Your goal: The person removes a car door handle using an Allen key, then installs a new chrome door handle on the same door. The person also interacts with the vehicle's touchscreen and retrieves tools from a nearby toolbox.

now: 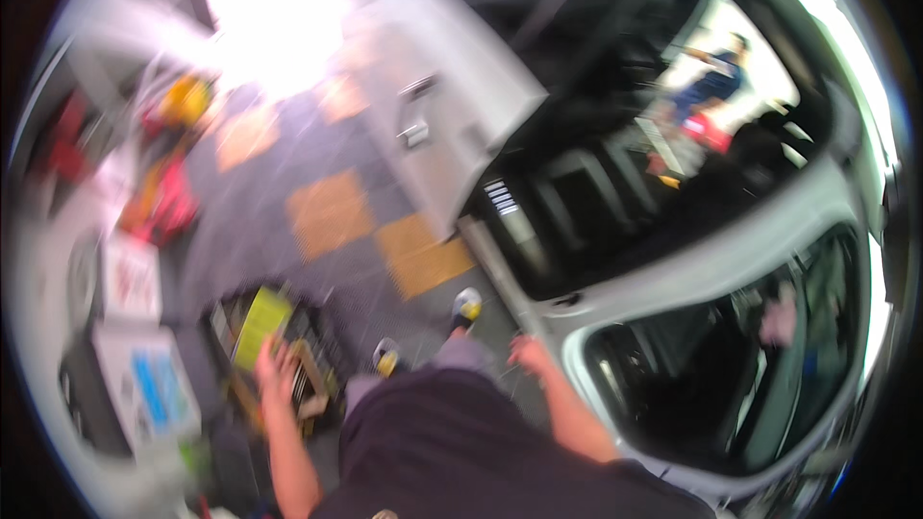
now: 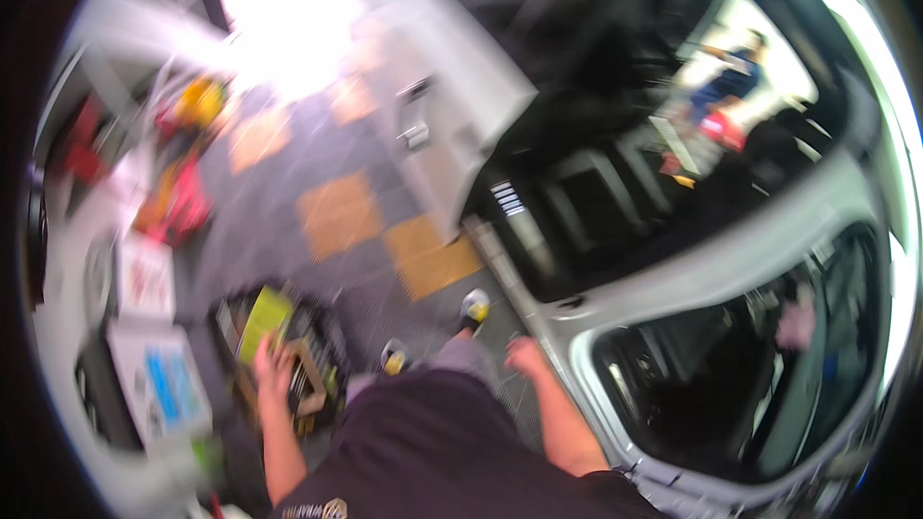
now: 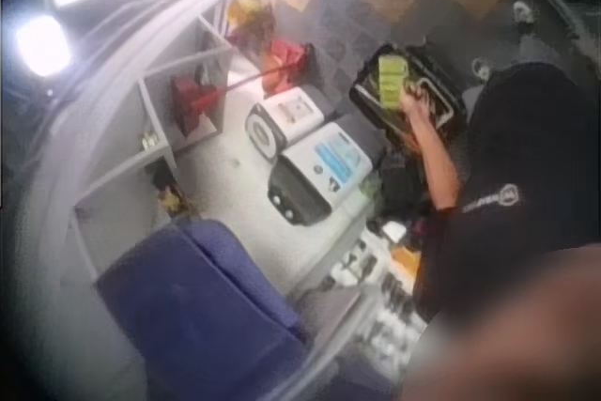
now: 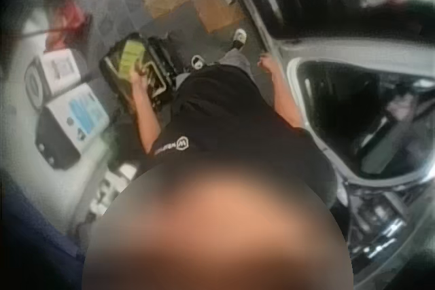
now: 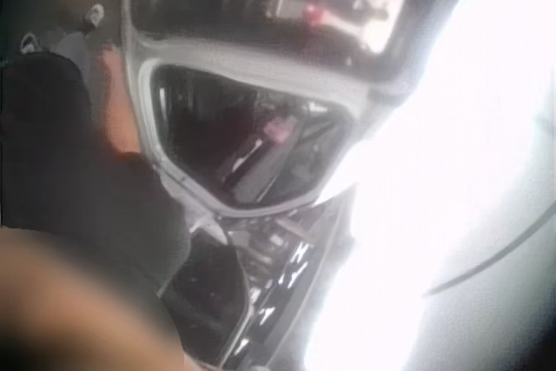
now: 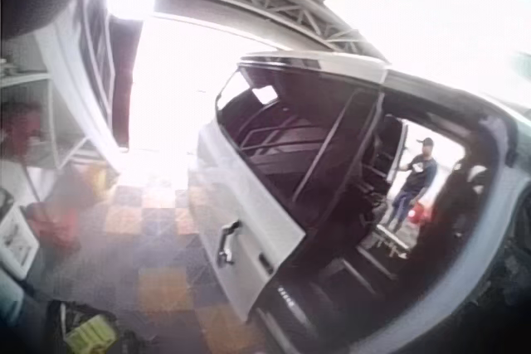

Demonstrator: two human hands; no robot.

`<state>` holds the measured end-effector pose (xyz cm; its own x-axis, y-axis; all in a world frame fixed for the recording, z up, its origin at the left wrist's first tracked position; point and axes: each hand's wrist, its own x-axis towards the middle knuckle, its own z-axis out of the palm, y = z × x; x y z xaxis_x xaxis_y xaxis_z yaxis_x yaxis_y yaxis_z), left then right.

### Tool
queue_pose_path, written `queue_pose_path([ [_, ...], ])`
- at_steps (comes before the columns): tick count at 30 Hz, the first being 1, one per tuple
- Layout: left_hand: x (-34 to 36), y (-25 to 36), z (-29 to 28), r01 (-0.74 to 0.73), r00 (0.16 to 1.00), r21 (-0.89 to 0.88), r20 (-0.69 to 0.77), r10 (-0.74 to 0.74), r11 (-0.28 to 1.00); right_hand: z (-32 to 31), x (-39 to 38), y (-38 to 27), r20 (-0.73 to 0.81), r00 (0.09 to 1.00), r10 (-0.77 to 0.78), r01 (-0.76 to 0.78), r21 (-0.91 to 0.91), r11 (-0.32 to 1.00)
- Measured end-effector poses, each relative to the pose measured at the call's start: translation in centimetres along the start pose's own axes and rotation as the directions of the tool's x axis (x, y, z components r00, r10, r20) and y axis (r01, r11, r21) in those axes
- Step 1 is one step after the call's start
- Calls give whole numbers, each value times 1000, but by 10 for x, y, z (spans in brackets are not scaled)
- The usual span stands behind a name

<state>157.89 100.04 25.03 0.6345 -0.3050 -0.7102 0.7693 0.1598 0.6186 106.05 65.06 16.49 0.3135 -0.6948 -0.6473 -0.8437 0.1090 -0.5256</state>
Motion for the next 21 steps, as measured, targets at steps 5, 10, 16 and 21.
queue_pose_path([
  [5,-42,34,5,-22,944,-96,326,52,995,-20,-6,-128,242,969,42,-166,518,839],
  [10,-66,39,-37,-170,953,-188,220,211,967,3,-18,-179,352,935,37,-242,559,793],
  [16,-71,28,-95,-161,962,-297,166,217,941,29,-16,-195,446,895,25,-248,451,857],
  [21,-83,26,-119,-318,947,-191,-101,304,929,25,-15,-189,449,893,28,-237,418,877],
])
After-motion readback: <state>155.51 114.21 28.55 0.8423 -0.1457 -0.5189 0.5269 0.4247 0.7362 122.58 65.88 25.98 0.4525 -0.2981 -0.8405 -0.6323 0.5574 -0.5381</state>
